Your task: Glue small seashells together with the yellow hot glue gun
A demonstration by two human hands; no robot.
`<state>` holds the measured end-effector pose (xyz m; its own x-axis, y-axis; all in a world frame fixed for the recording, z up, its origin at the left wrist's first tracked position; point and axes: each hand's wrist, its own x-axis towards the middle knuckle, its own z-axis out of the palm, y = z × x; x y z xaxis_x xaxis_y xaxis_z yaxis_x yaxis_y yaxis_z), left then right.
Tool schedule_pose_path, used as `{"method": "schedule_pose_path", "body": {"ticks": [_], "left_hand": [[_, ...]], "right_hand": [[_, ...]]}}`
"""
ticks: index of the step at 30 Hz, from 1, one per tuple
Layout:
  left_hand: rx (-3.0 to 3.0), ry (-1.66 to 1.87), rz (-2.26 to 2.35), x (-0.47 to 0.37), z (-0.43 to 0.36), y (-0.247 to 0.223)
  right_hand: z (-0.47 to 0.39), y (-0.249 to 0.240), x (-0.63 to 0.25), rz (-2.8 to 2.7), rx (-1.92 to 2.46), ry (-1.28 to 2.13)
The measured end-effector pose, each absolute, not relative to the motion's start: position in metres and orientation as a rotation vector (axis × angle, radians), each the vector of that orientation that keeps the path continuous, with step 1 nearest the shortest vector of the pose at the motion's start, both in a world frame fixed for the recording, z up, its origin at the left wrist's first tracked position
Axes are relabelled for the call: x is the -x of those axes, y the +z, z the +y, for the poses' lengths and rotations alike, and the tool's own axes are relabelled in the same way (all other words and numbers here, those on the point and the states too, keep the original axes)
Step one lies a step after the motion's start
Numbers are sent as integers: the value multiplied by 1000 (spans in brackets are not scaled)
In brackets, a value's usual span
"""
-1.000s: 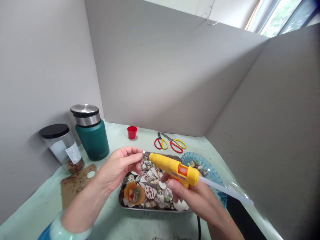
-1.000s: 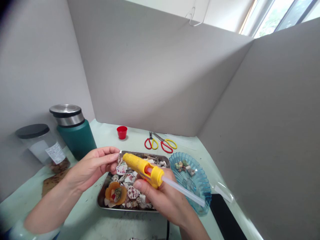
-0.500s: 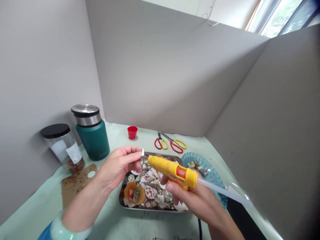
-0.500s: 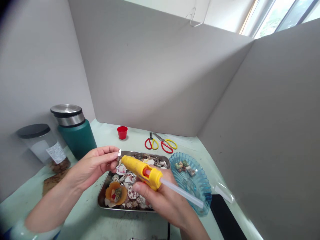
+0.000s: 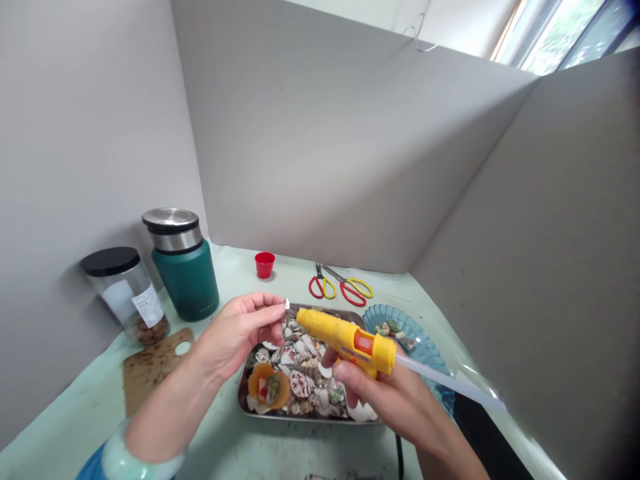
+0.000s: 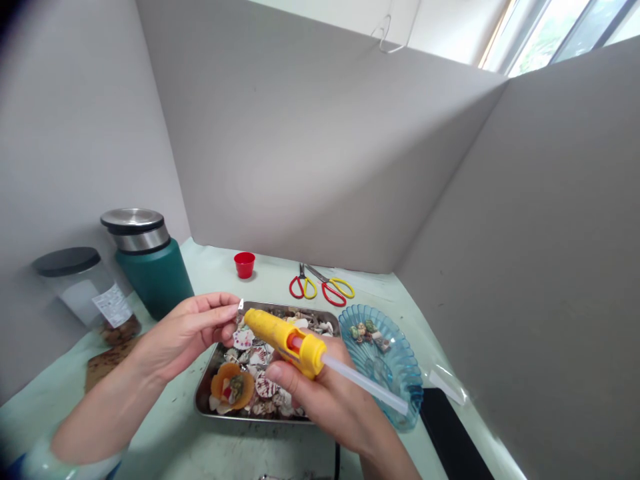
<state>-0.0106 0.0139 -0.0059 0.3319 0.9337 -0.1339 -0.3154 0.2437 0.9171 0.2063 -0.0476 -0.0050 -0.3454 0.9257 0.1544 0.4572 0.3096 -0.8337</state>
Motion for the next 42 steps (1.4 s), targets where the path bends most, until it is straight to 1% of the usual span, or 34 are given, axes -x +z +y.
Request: {"method": "schedule_pose_path", "body": {"ticks": [12,24,28,34,38,42], "left_hand": [[-979,969,813,10,13,-5],[-1005,1036,884,12,16,-6],[-1059,1194,1019,15,16,-3],[-1063,1251,1004,18,14,3],[-1071,1242,1001,19,12,4],[-1074,1238,981,19,11,5]], "right_hand": [[-46,-5,-206,-1902,1236,955],[-46,-6,-207,-1984,1232,908],[-38,-7,-203,-2171,1318,706],[-17,-38,-190,-2536,1737,158],[-9,-54,-192,-2610,1826,97],[-10,-47,-191,-2658,1714,108]]}}
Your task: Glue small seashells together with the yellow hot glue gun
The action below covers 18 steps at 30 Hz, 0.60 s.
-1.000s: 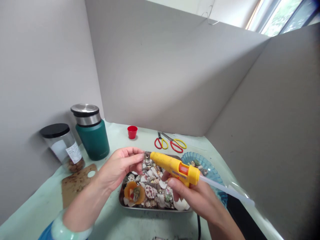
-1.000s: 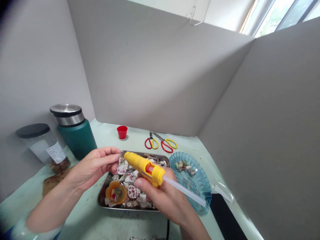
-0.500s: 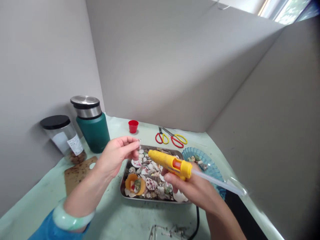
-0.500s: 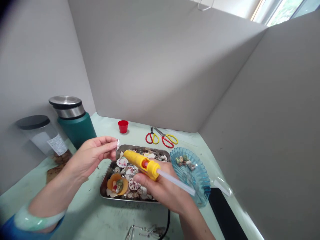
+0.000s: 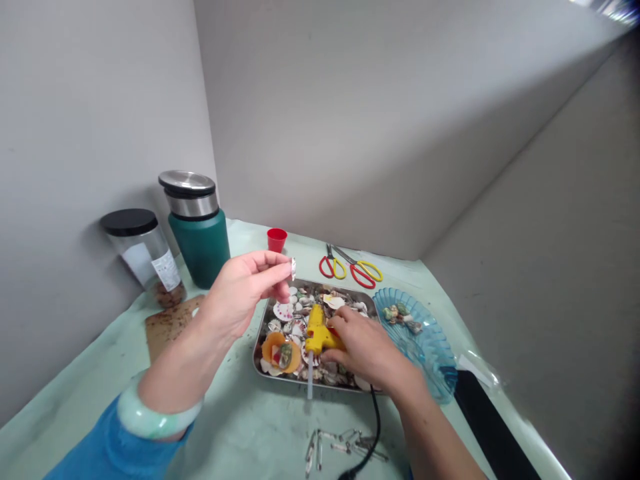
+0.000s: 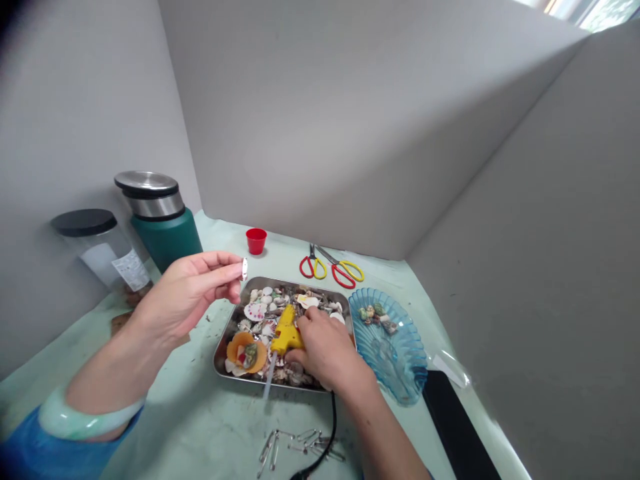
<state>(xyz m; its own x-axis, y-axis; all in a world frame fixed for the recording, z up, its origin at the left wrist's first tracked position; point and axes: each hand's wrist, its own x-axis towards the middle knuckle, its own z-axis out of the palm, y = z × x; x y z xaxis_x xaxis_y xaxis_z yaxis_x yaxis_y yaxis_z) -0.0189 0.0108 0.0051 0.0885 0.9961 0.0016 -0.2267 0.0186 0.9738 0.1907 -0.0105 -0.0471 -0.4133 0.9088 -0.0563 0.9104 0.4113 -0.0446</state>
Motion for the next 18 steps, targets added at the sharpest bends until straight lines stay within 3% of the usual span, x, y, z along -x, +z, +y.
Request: {"method": "schedule_pose_path", "body": {"ticks": [9,15,18], "left_hand": [[-1200,1234,871,25,6,1],[-1218,1217,861,26,7,3],[-1194,1185,879,22,6,4]], "right_hand": [[-11,-50,-119,2866,-1399,-163],[-8,-52,-131,2938,-1443,-314],[-6,-47,-148,3037,-1576,-641]]}}
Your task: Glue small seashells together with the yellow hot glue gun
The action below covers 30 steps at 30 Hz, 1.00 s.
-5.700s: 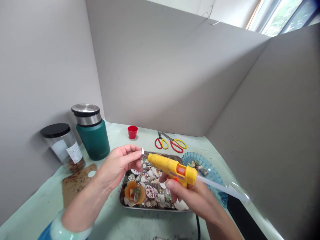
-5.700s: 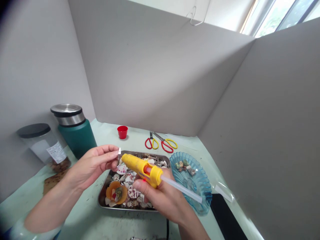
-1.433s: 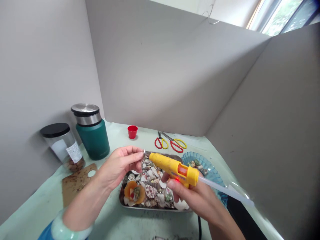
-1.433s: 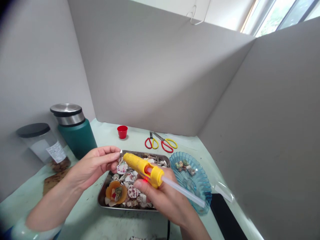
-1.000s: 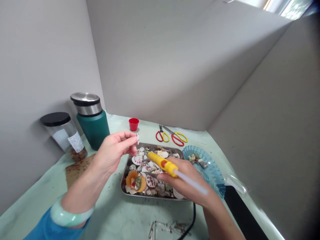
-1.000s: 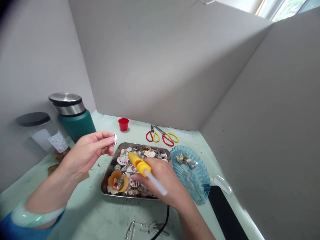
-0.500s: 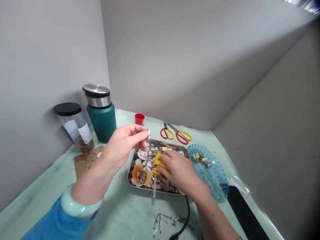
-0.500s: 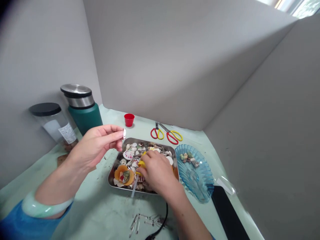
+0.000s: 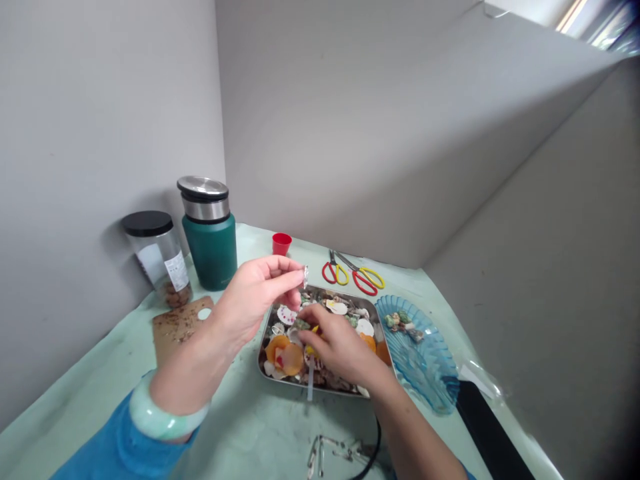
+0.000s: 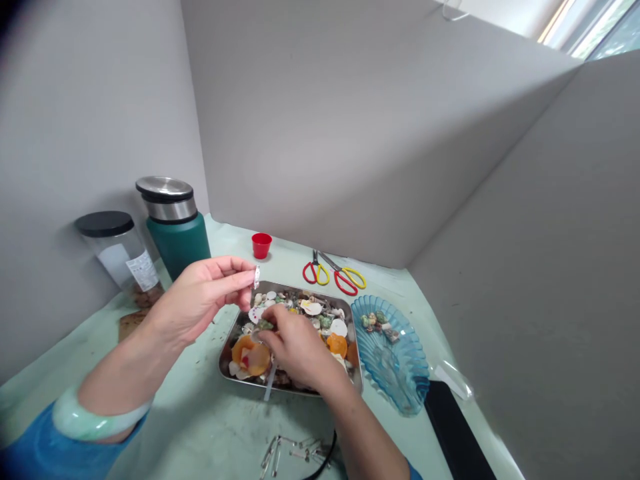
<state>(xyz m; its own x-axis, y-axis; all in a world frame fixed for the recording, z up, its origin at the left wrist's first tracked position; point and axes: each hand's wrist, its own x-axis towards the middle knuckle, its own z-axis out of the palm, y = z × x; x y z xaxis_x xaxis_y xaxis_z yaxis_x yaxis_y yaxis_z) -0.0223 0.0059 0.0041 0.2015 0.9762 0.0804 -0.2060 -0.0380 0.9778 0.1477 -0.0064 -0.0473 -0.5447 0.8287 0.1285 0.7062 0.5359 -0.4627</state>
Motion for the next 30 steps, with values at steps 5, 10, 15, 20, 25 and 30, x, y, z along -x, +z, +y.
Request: {"method": "schedule_pose_path", "body": {"ticks": [5,10,15,20,25,30], "left_hand": [[-1144,1114,928,12,5,1],[-1138,1040,936,3,6,-6],[-1145,999,942,-6,6,-11],[-1185,1011,1003,-9,5,-13],[-1272,1046,1077,-11,3,-14],[-1400,1081,1151,-11,1,-16]], "right_hand": [[-3,-44,-165,-1746,988,1169],[-2,-41,-171,-1463,898,1339],[-5,-40,-172,-1487,990,1073],[-11,-35,-169,-1609,1037,801],[-14,-32,-168,-1660,1014,713],[-14,-33,-166,-1681,1013,672]]}}
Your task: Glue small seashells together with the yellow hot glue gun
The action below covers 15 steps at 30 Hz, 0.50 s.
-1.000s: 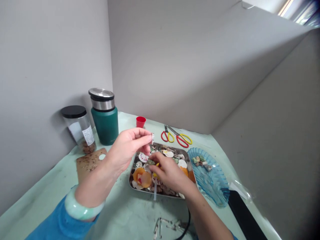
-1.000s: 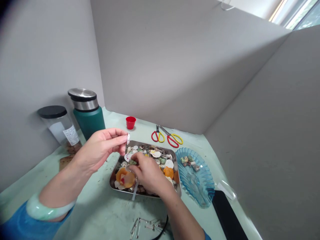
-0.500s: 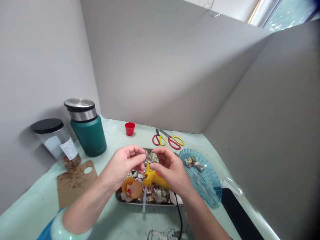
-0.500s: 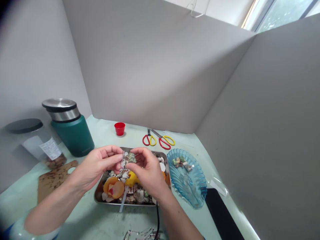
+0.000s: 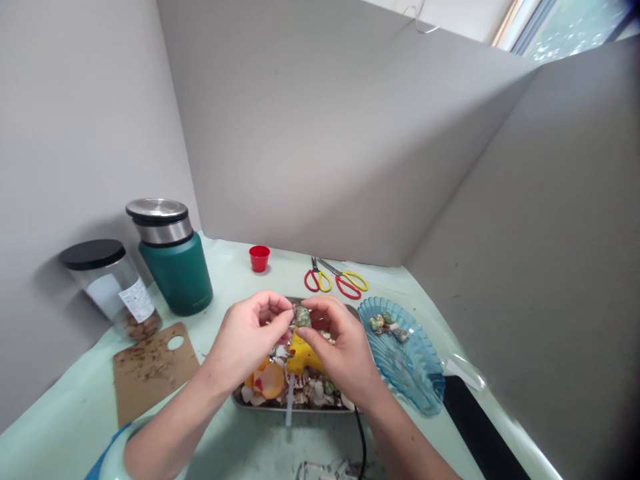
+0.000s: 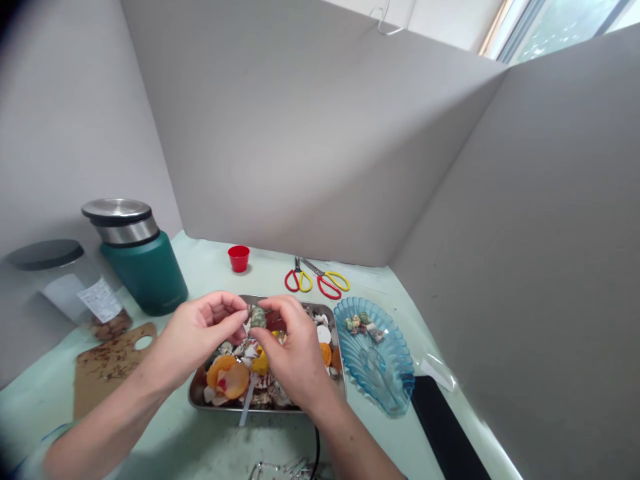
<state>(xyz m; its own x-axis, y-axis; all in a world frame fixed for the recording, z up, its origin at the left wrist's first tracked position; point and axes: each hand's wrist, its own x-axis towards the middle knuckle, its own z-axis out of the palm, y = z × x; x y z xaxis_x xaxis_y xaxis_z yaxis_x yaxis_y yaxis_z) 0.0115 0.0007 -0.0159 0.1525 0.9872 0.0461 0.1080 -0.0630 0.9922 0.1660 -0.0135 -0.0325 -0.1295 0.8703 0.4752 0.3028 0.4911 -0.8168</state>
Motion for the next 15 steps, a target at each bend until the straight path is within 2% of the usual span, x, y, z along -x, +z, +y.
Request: {"method": "schedule_pose_path", "body": {"ticks": [15], "left_hand": [[-1787,1169,1347,-14,-5,-20]], "right_hand": [[-13,-35,-164,-1686,1003,626]]}}
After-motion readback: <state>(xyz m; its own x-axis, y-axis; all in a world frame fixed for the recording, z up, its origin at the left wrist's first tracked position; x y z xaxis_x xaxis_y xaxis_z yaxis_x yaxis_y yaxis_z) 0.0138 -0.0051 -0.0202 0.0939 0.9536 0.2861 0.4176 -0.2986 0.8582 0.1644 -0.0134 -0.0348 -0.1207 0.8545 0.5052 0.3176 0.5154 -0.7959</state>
